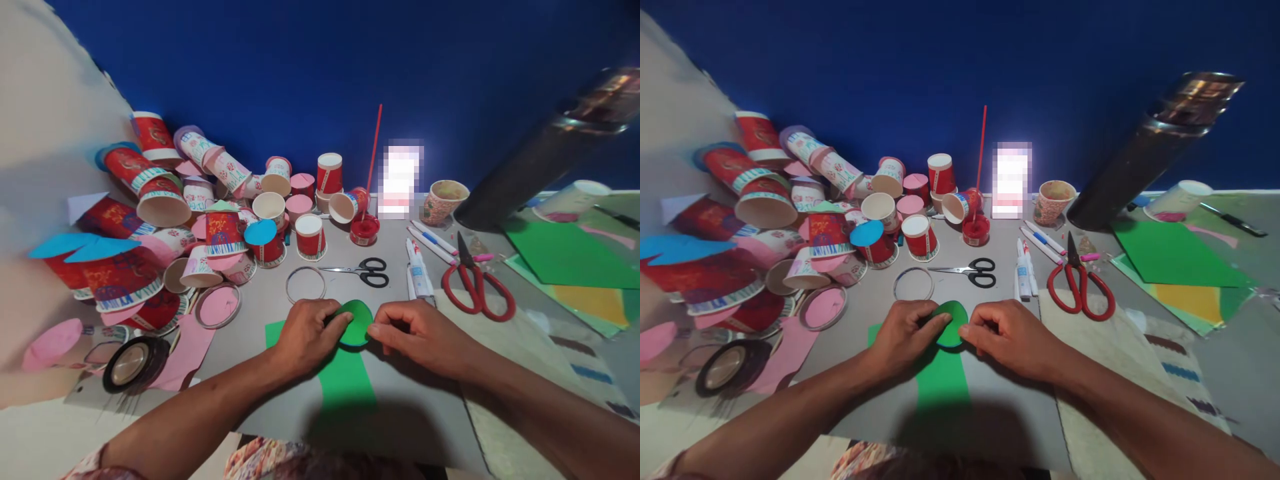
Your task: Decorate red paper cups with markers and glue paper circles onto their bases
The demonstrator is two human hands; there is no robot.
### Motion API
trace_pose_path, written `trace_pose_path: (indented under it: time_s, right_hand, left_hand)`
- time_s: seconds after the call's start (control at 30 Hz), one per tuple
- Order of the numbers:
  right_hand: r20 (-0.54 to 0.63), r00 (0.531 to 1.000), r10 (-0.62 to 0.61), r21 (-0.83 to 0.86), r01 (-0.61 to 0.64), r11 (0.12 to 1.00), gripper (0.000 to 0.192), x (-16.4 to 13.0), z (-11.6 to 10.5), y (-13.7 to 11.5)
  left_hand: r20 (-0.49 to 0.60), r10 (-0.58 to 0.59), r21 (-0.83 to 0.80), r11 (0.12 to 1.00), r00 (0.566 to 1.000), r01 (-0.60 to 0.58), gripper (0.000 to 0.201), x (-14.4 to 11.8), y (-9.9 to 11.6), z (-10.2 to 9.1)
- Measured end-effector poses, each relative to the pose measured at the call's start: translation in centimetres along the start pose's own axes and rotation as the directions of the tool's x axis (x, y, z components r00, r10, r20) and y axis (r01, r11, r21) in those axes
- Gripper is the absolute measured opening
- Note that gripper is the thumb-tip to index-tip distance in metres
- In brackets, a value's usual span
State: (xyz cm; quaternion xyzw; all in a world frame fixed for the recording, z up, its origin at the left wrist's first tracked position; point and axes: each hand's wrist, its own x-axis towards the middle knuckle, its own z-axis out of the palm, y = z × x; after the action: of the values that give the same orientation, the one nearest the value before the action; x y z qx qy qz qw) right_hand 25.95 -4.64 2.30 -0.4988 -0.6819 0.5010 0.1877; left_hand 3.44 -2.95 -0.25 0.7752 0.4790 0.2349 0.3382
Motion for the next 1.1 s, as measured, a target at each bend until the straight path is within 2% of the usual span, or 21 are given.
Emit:
trace_pose_path:
  time_s: [0.1, 0.2, 0.27, 0.33, 0.43, 0.53, 0.63, 0.73, 0.8, 0.87, 0.97, 1.03, 1.1]
  right_hand:
    - [-0.059, 0.998, 0.009, -0.147, -0.018, 0.989, 0.04, 0.0, 0.1, -0.2]
    - [-0.173, 0.985, 0.016, -0.349, -0.076, 0.934, 0.042, 0.1, 0.2, -0.3]
    - [-0.223, 0.975, 0.016, -0.411, -0.109, 0.905, 0.042, 0.2, 0.3, -0.1]
    - [-0.202, 0.979, 0.016, -0.409, -0.099, 0.907, 0.042, 0.4, 0.3, 0.2]
    - [-0.139, 0.99, -0.036, -0.394, -0.022, 0.919, 0.04, 0.6, 0.5, 0.7]
    - [-0.138, 0.987, -0.089, -0.394, 0.028, 0.919, 0.039, 0.6, 0.7, 1.0]
    - [-0.122, 0.986, -0.11, -0.377, 0.056, 0.925, 0.037, 0.6, 0.8, 1.0]
    - [-0.108, 0.989, -0.103, -0.355, 0.058, 0.933, 0.035, 0.6, 1.0, 0.9]
    - [-0.096, 0.99, -0.099, -0.325, 0.063, 0.944, 0.034, 0.6, 1.0, 0.9]
    - [-0.096, 0.989, -0.115, -0.291, 0.083, 0.953, 0.035, 0.5, 0.7, 1.0]
    - [-0.212, 0.965, -0.152, -0.335, 0.074, 0.939, 0.039, 0.4, -0.9, 1.6]
    - [-0.338, 0.928, -0.158, -0.464, -0.018, 0.886, 0.039, 0.4, -2.5, 2.1]
    - [-0.444, 0.886, -0.136, -0.598, -0.18, 0.781, 0.036, 0.6, -4.1, 2.7]
  left_hand:
    - [-0.017, 0.013, -0.014, 1.0, 1.0, -0.013, 0.047, -0.1, 0.1, -0.1]
    - [-0.057, 0.018, -0.004, 1.0, 0.998, -0.018, 0.045, -0.1, 0.1, 0.0]
    - [-0.088, -0.007, 0.001, 1.0, 0.996, 0.007, 0.044, -0.1, 0.0, 0.1]
    - [-0.086, -0.031, -0.004, 1.0, 0.996, 0.03, 0.044, -0.1, -0.1, 0.2]
    - [-0.038, -0.024, -0.033, 0.999, 0.999, 0.023, 0.033, -0.1, -0.2, 0.3]
    - [-0.005, -0.007, -0.05, 0.999, 1.0, 0.007, 0.022, -0.2, 0.1, 0.3]
    - [0.027, 0.022, -0.074, 0.997, 0.999, -0.02, 0.021, -0.4, 0.4, 0.2]
    - [0.065, 0.03, -0.158, 0.987, 0.997, -0.019, 0.024, -0.5, 0.8, -0.1]
    - [0.099, -0.009, -0.255, 0.966, 0.995, 0.034, 0.023, -0.5, 1.1, -0.3]
    - [0.148, -0.095, -0.409, 0.901, 0.984, 0.148, 0.02, -0.4, 1.1, -0.5]
    - [0.286, -0.256, -0.651, 0.655, 0.924, 0.383, 0.024, -0.2, 0.9, -0.7]
    - [0.356, -0.303, -0.732, 0.497, 0.884, 0.466, 0.027, 0.1, 0.5, -0.9]
    - [0.367, -0.331, -0.77, 0.416, 0.869, 0.484, 0.029, 0.4, 0.1, -1.0]
